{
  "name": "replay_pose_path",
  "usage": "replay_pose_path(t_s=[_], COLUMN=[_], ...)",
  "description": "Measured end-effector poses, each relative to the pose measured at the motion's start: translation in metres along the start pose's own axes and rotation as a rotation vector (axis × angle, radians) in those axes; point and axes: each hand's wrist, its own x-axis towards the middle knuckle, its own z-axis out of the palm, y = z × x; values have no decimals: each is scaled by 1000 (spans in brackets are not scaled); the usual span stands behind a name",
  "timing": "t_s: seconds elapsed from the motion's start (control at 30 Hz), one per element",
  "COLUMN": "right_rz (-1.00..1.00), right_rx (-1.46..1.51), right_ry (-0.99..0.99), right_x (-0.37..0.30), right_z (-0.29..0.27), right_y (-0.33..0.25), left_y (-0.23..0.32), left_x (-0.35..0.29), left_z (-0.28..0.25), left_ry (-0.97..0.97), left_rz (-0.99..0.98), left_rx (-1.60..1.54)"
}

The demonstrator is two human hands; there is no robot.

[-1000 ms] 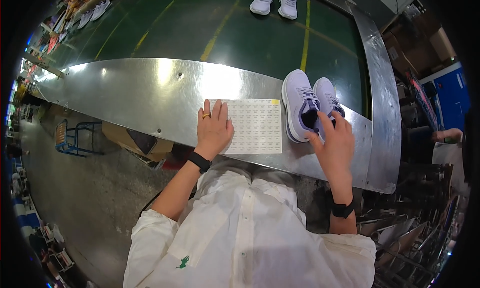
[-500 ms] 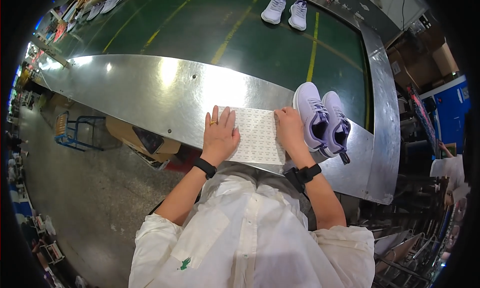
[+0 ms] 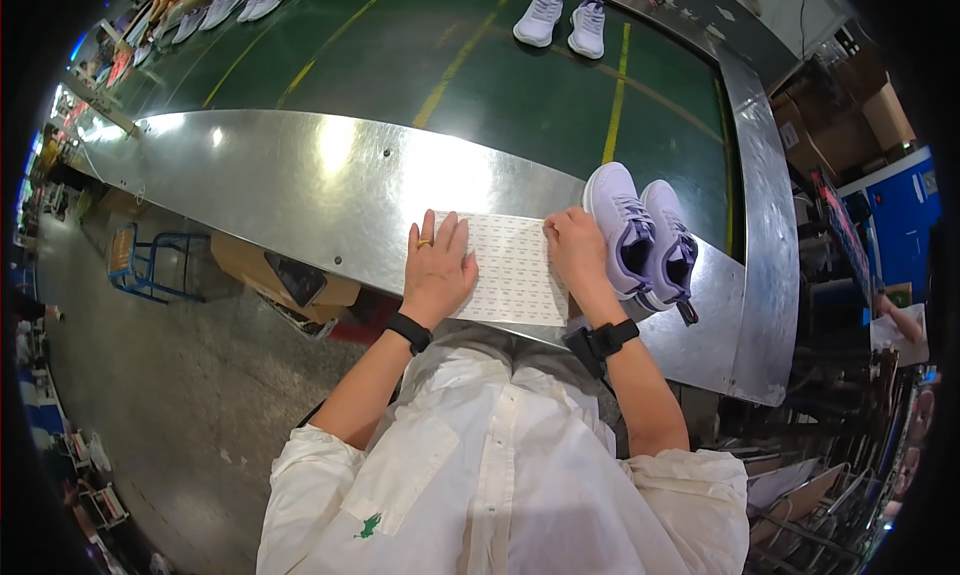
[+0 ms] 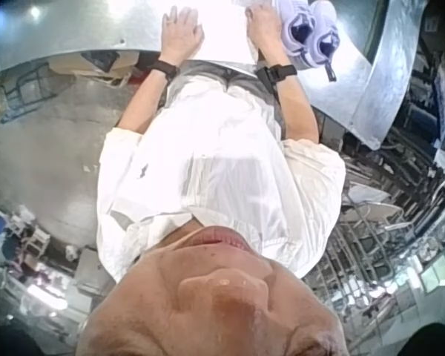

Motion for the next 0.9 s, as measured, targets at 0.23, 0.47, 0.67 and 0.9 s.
replay_pose_path(t_s=[0.23, 0.47, 0.67, 0.9], right_rz=[190, 369, 402, 392], right_rx=[579, 543, 563, 514], right_ry=[223, 268, 263, 294], right_x=[-8, -61, -64, -71], right_z=[-63, -122, -131, -106], right_y=[-37, -5, 2, 18], left_y=[-4, 3, 24, 120], left_x=[4, 33, 43, 86], left_z=[-5, -27, -24, -15], left_ry=[-108, -266, -65, -18], left_rz=[-44, -55, 45, 266], left_rx=[70, 126, -28, -584])
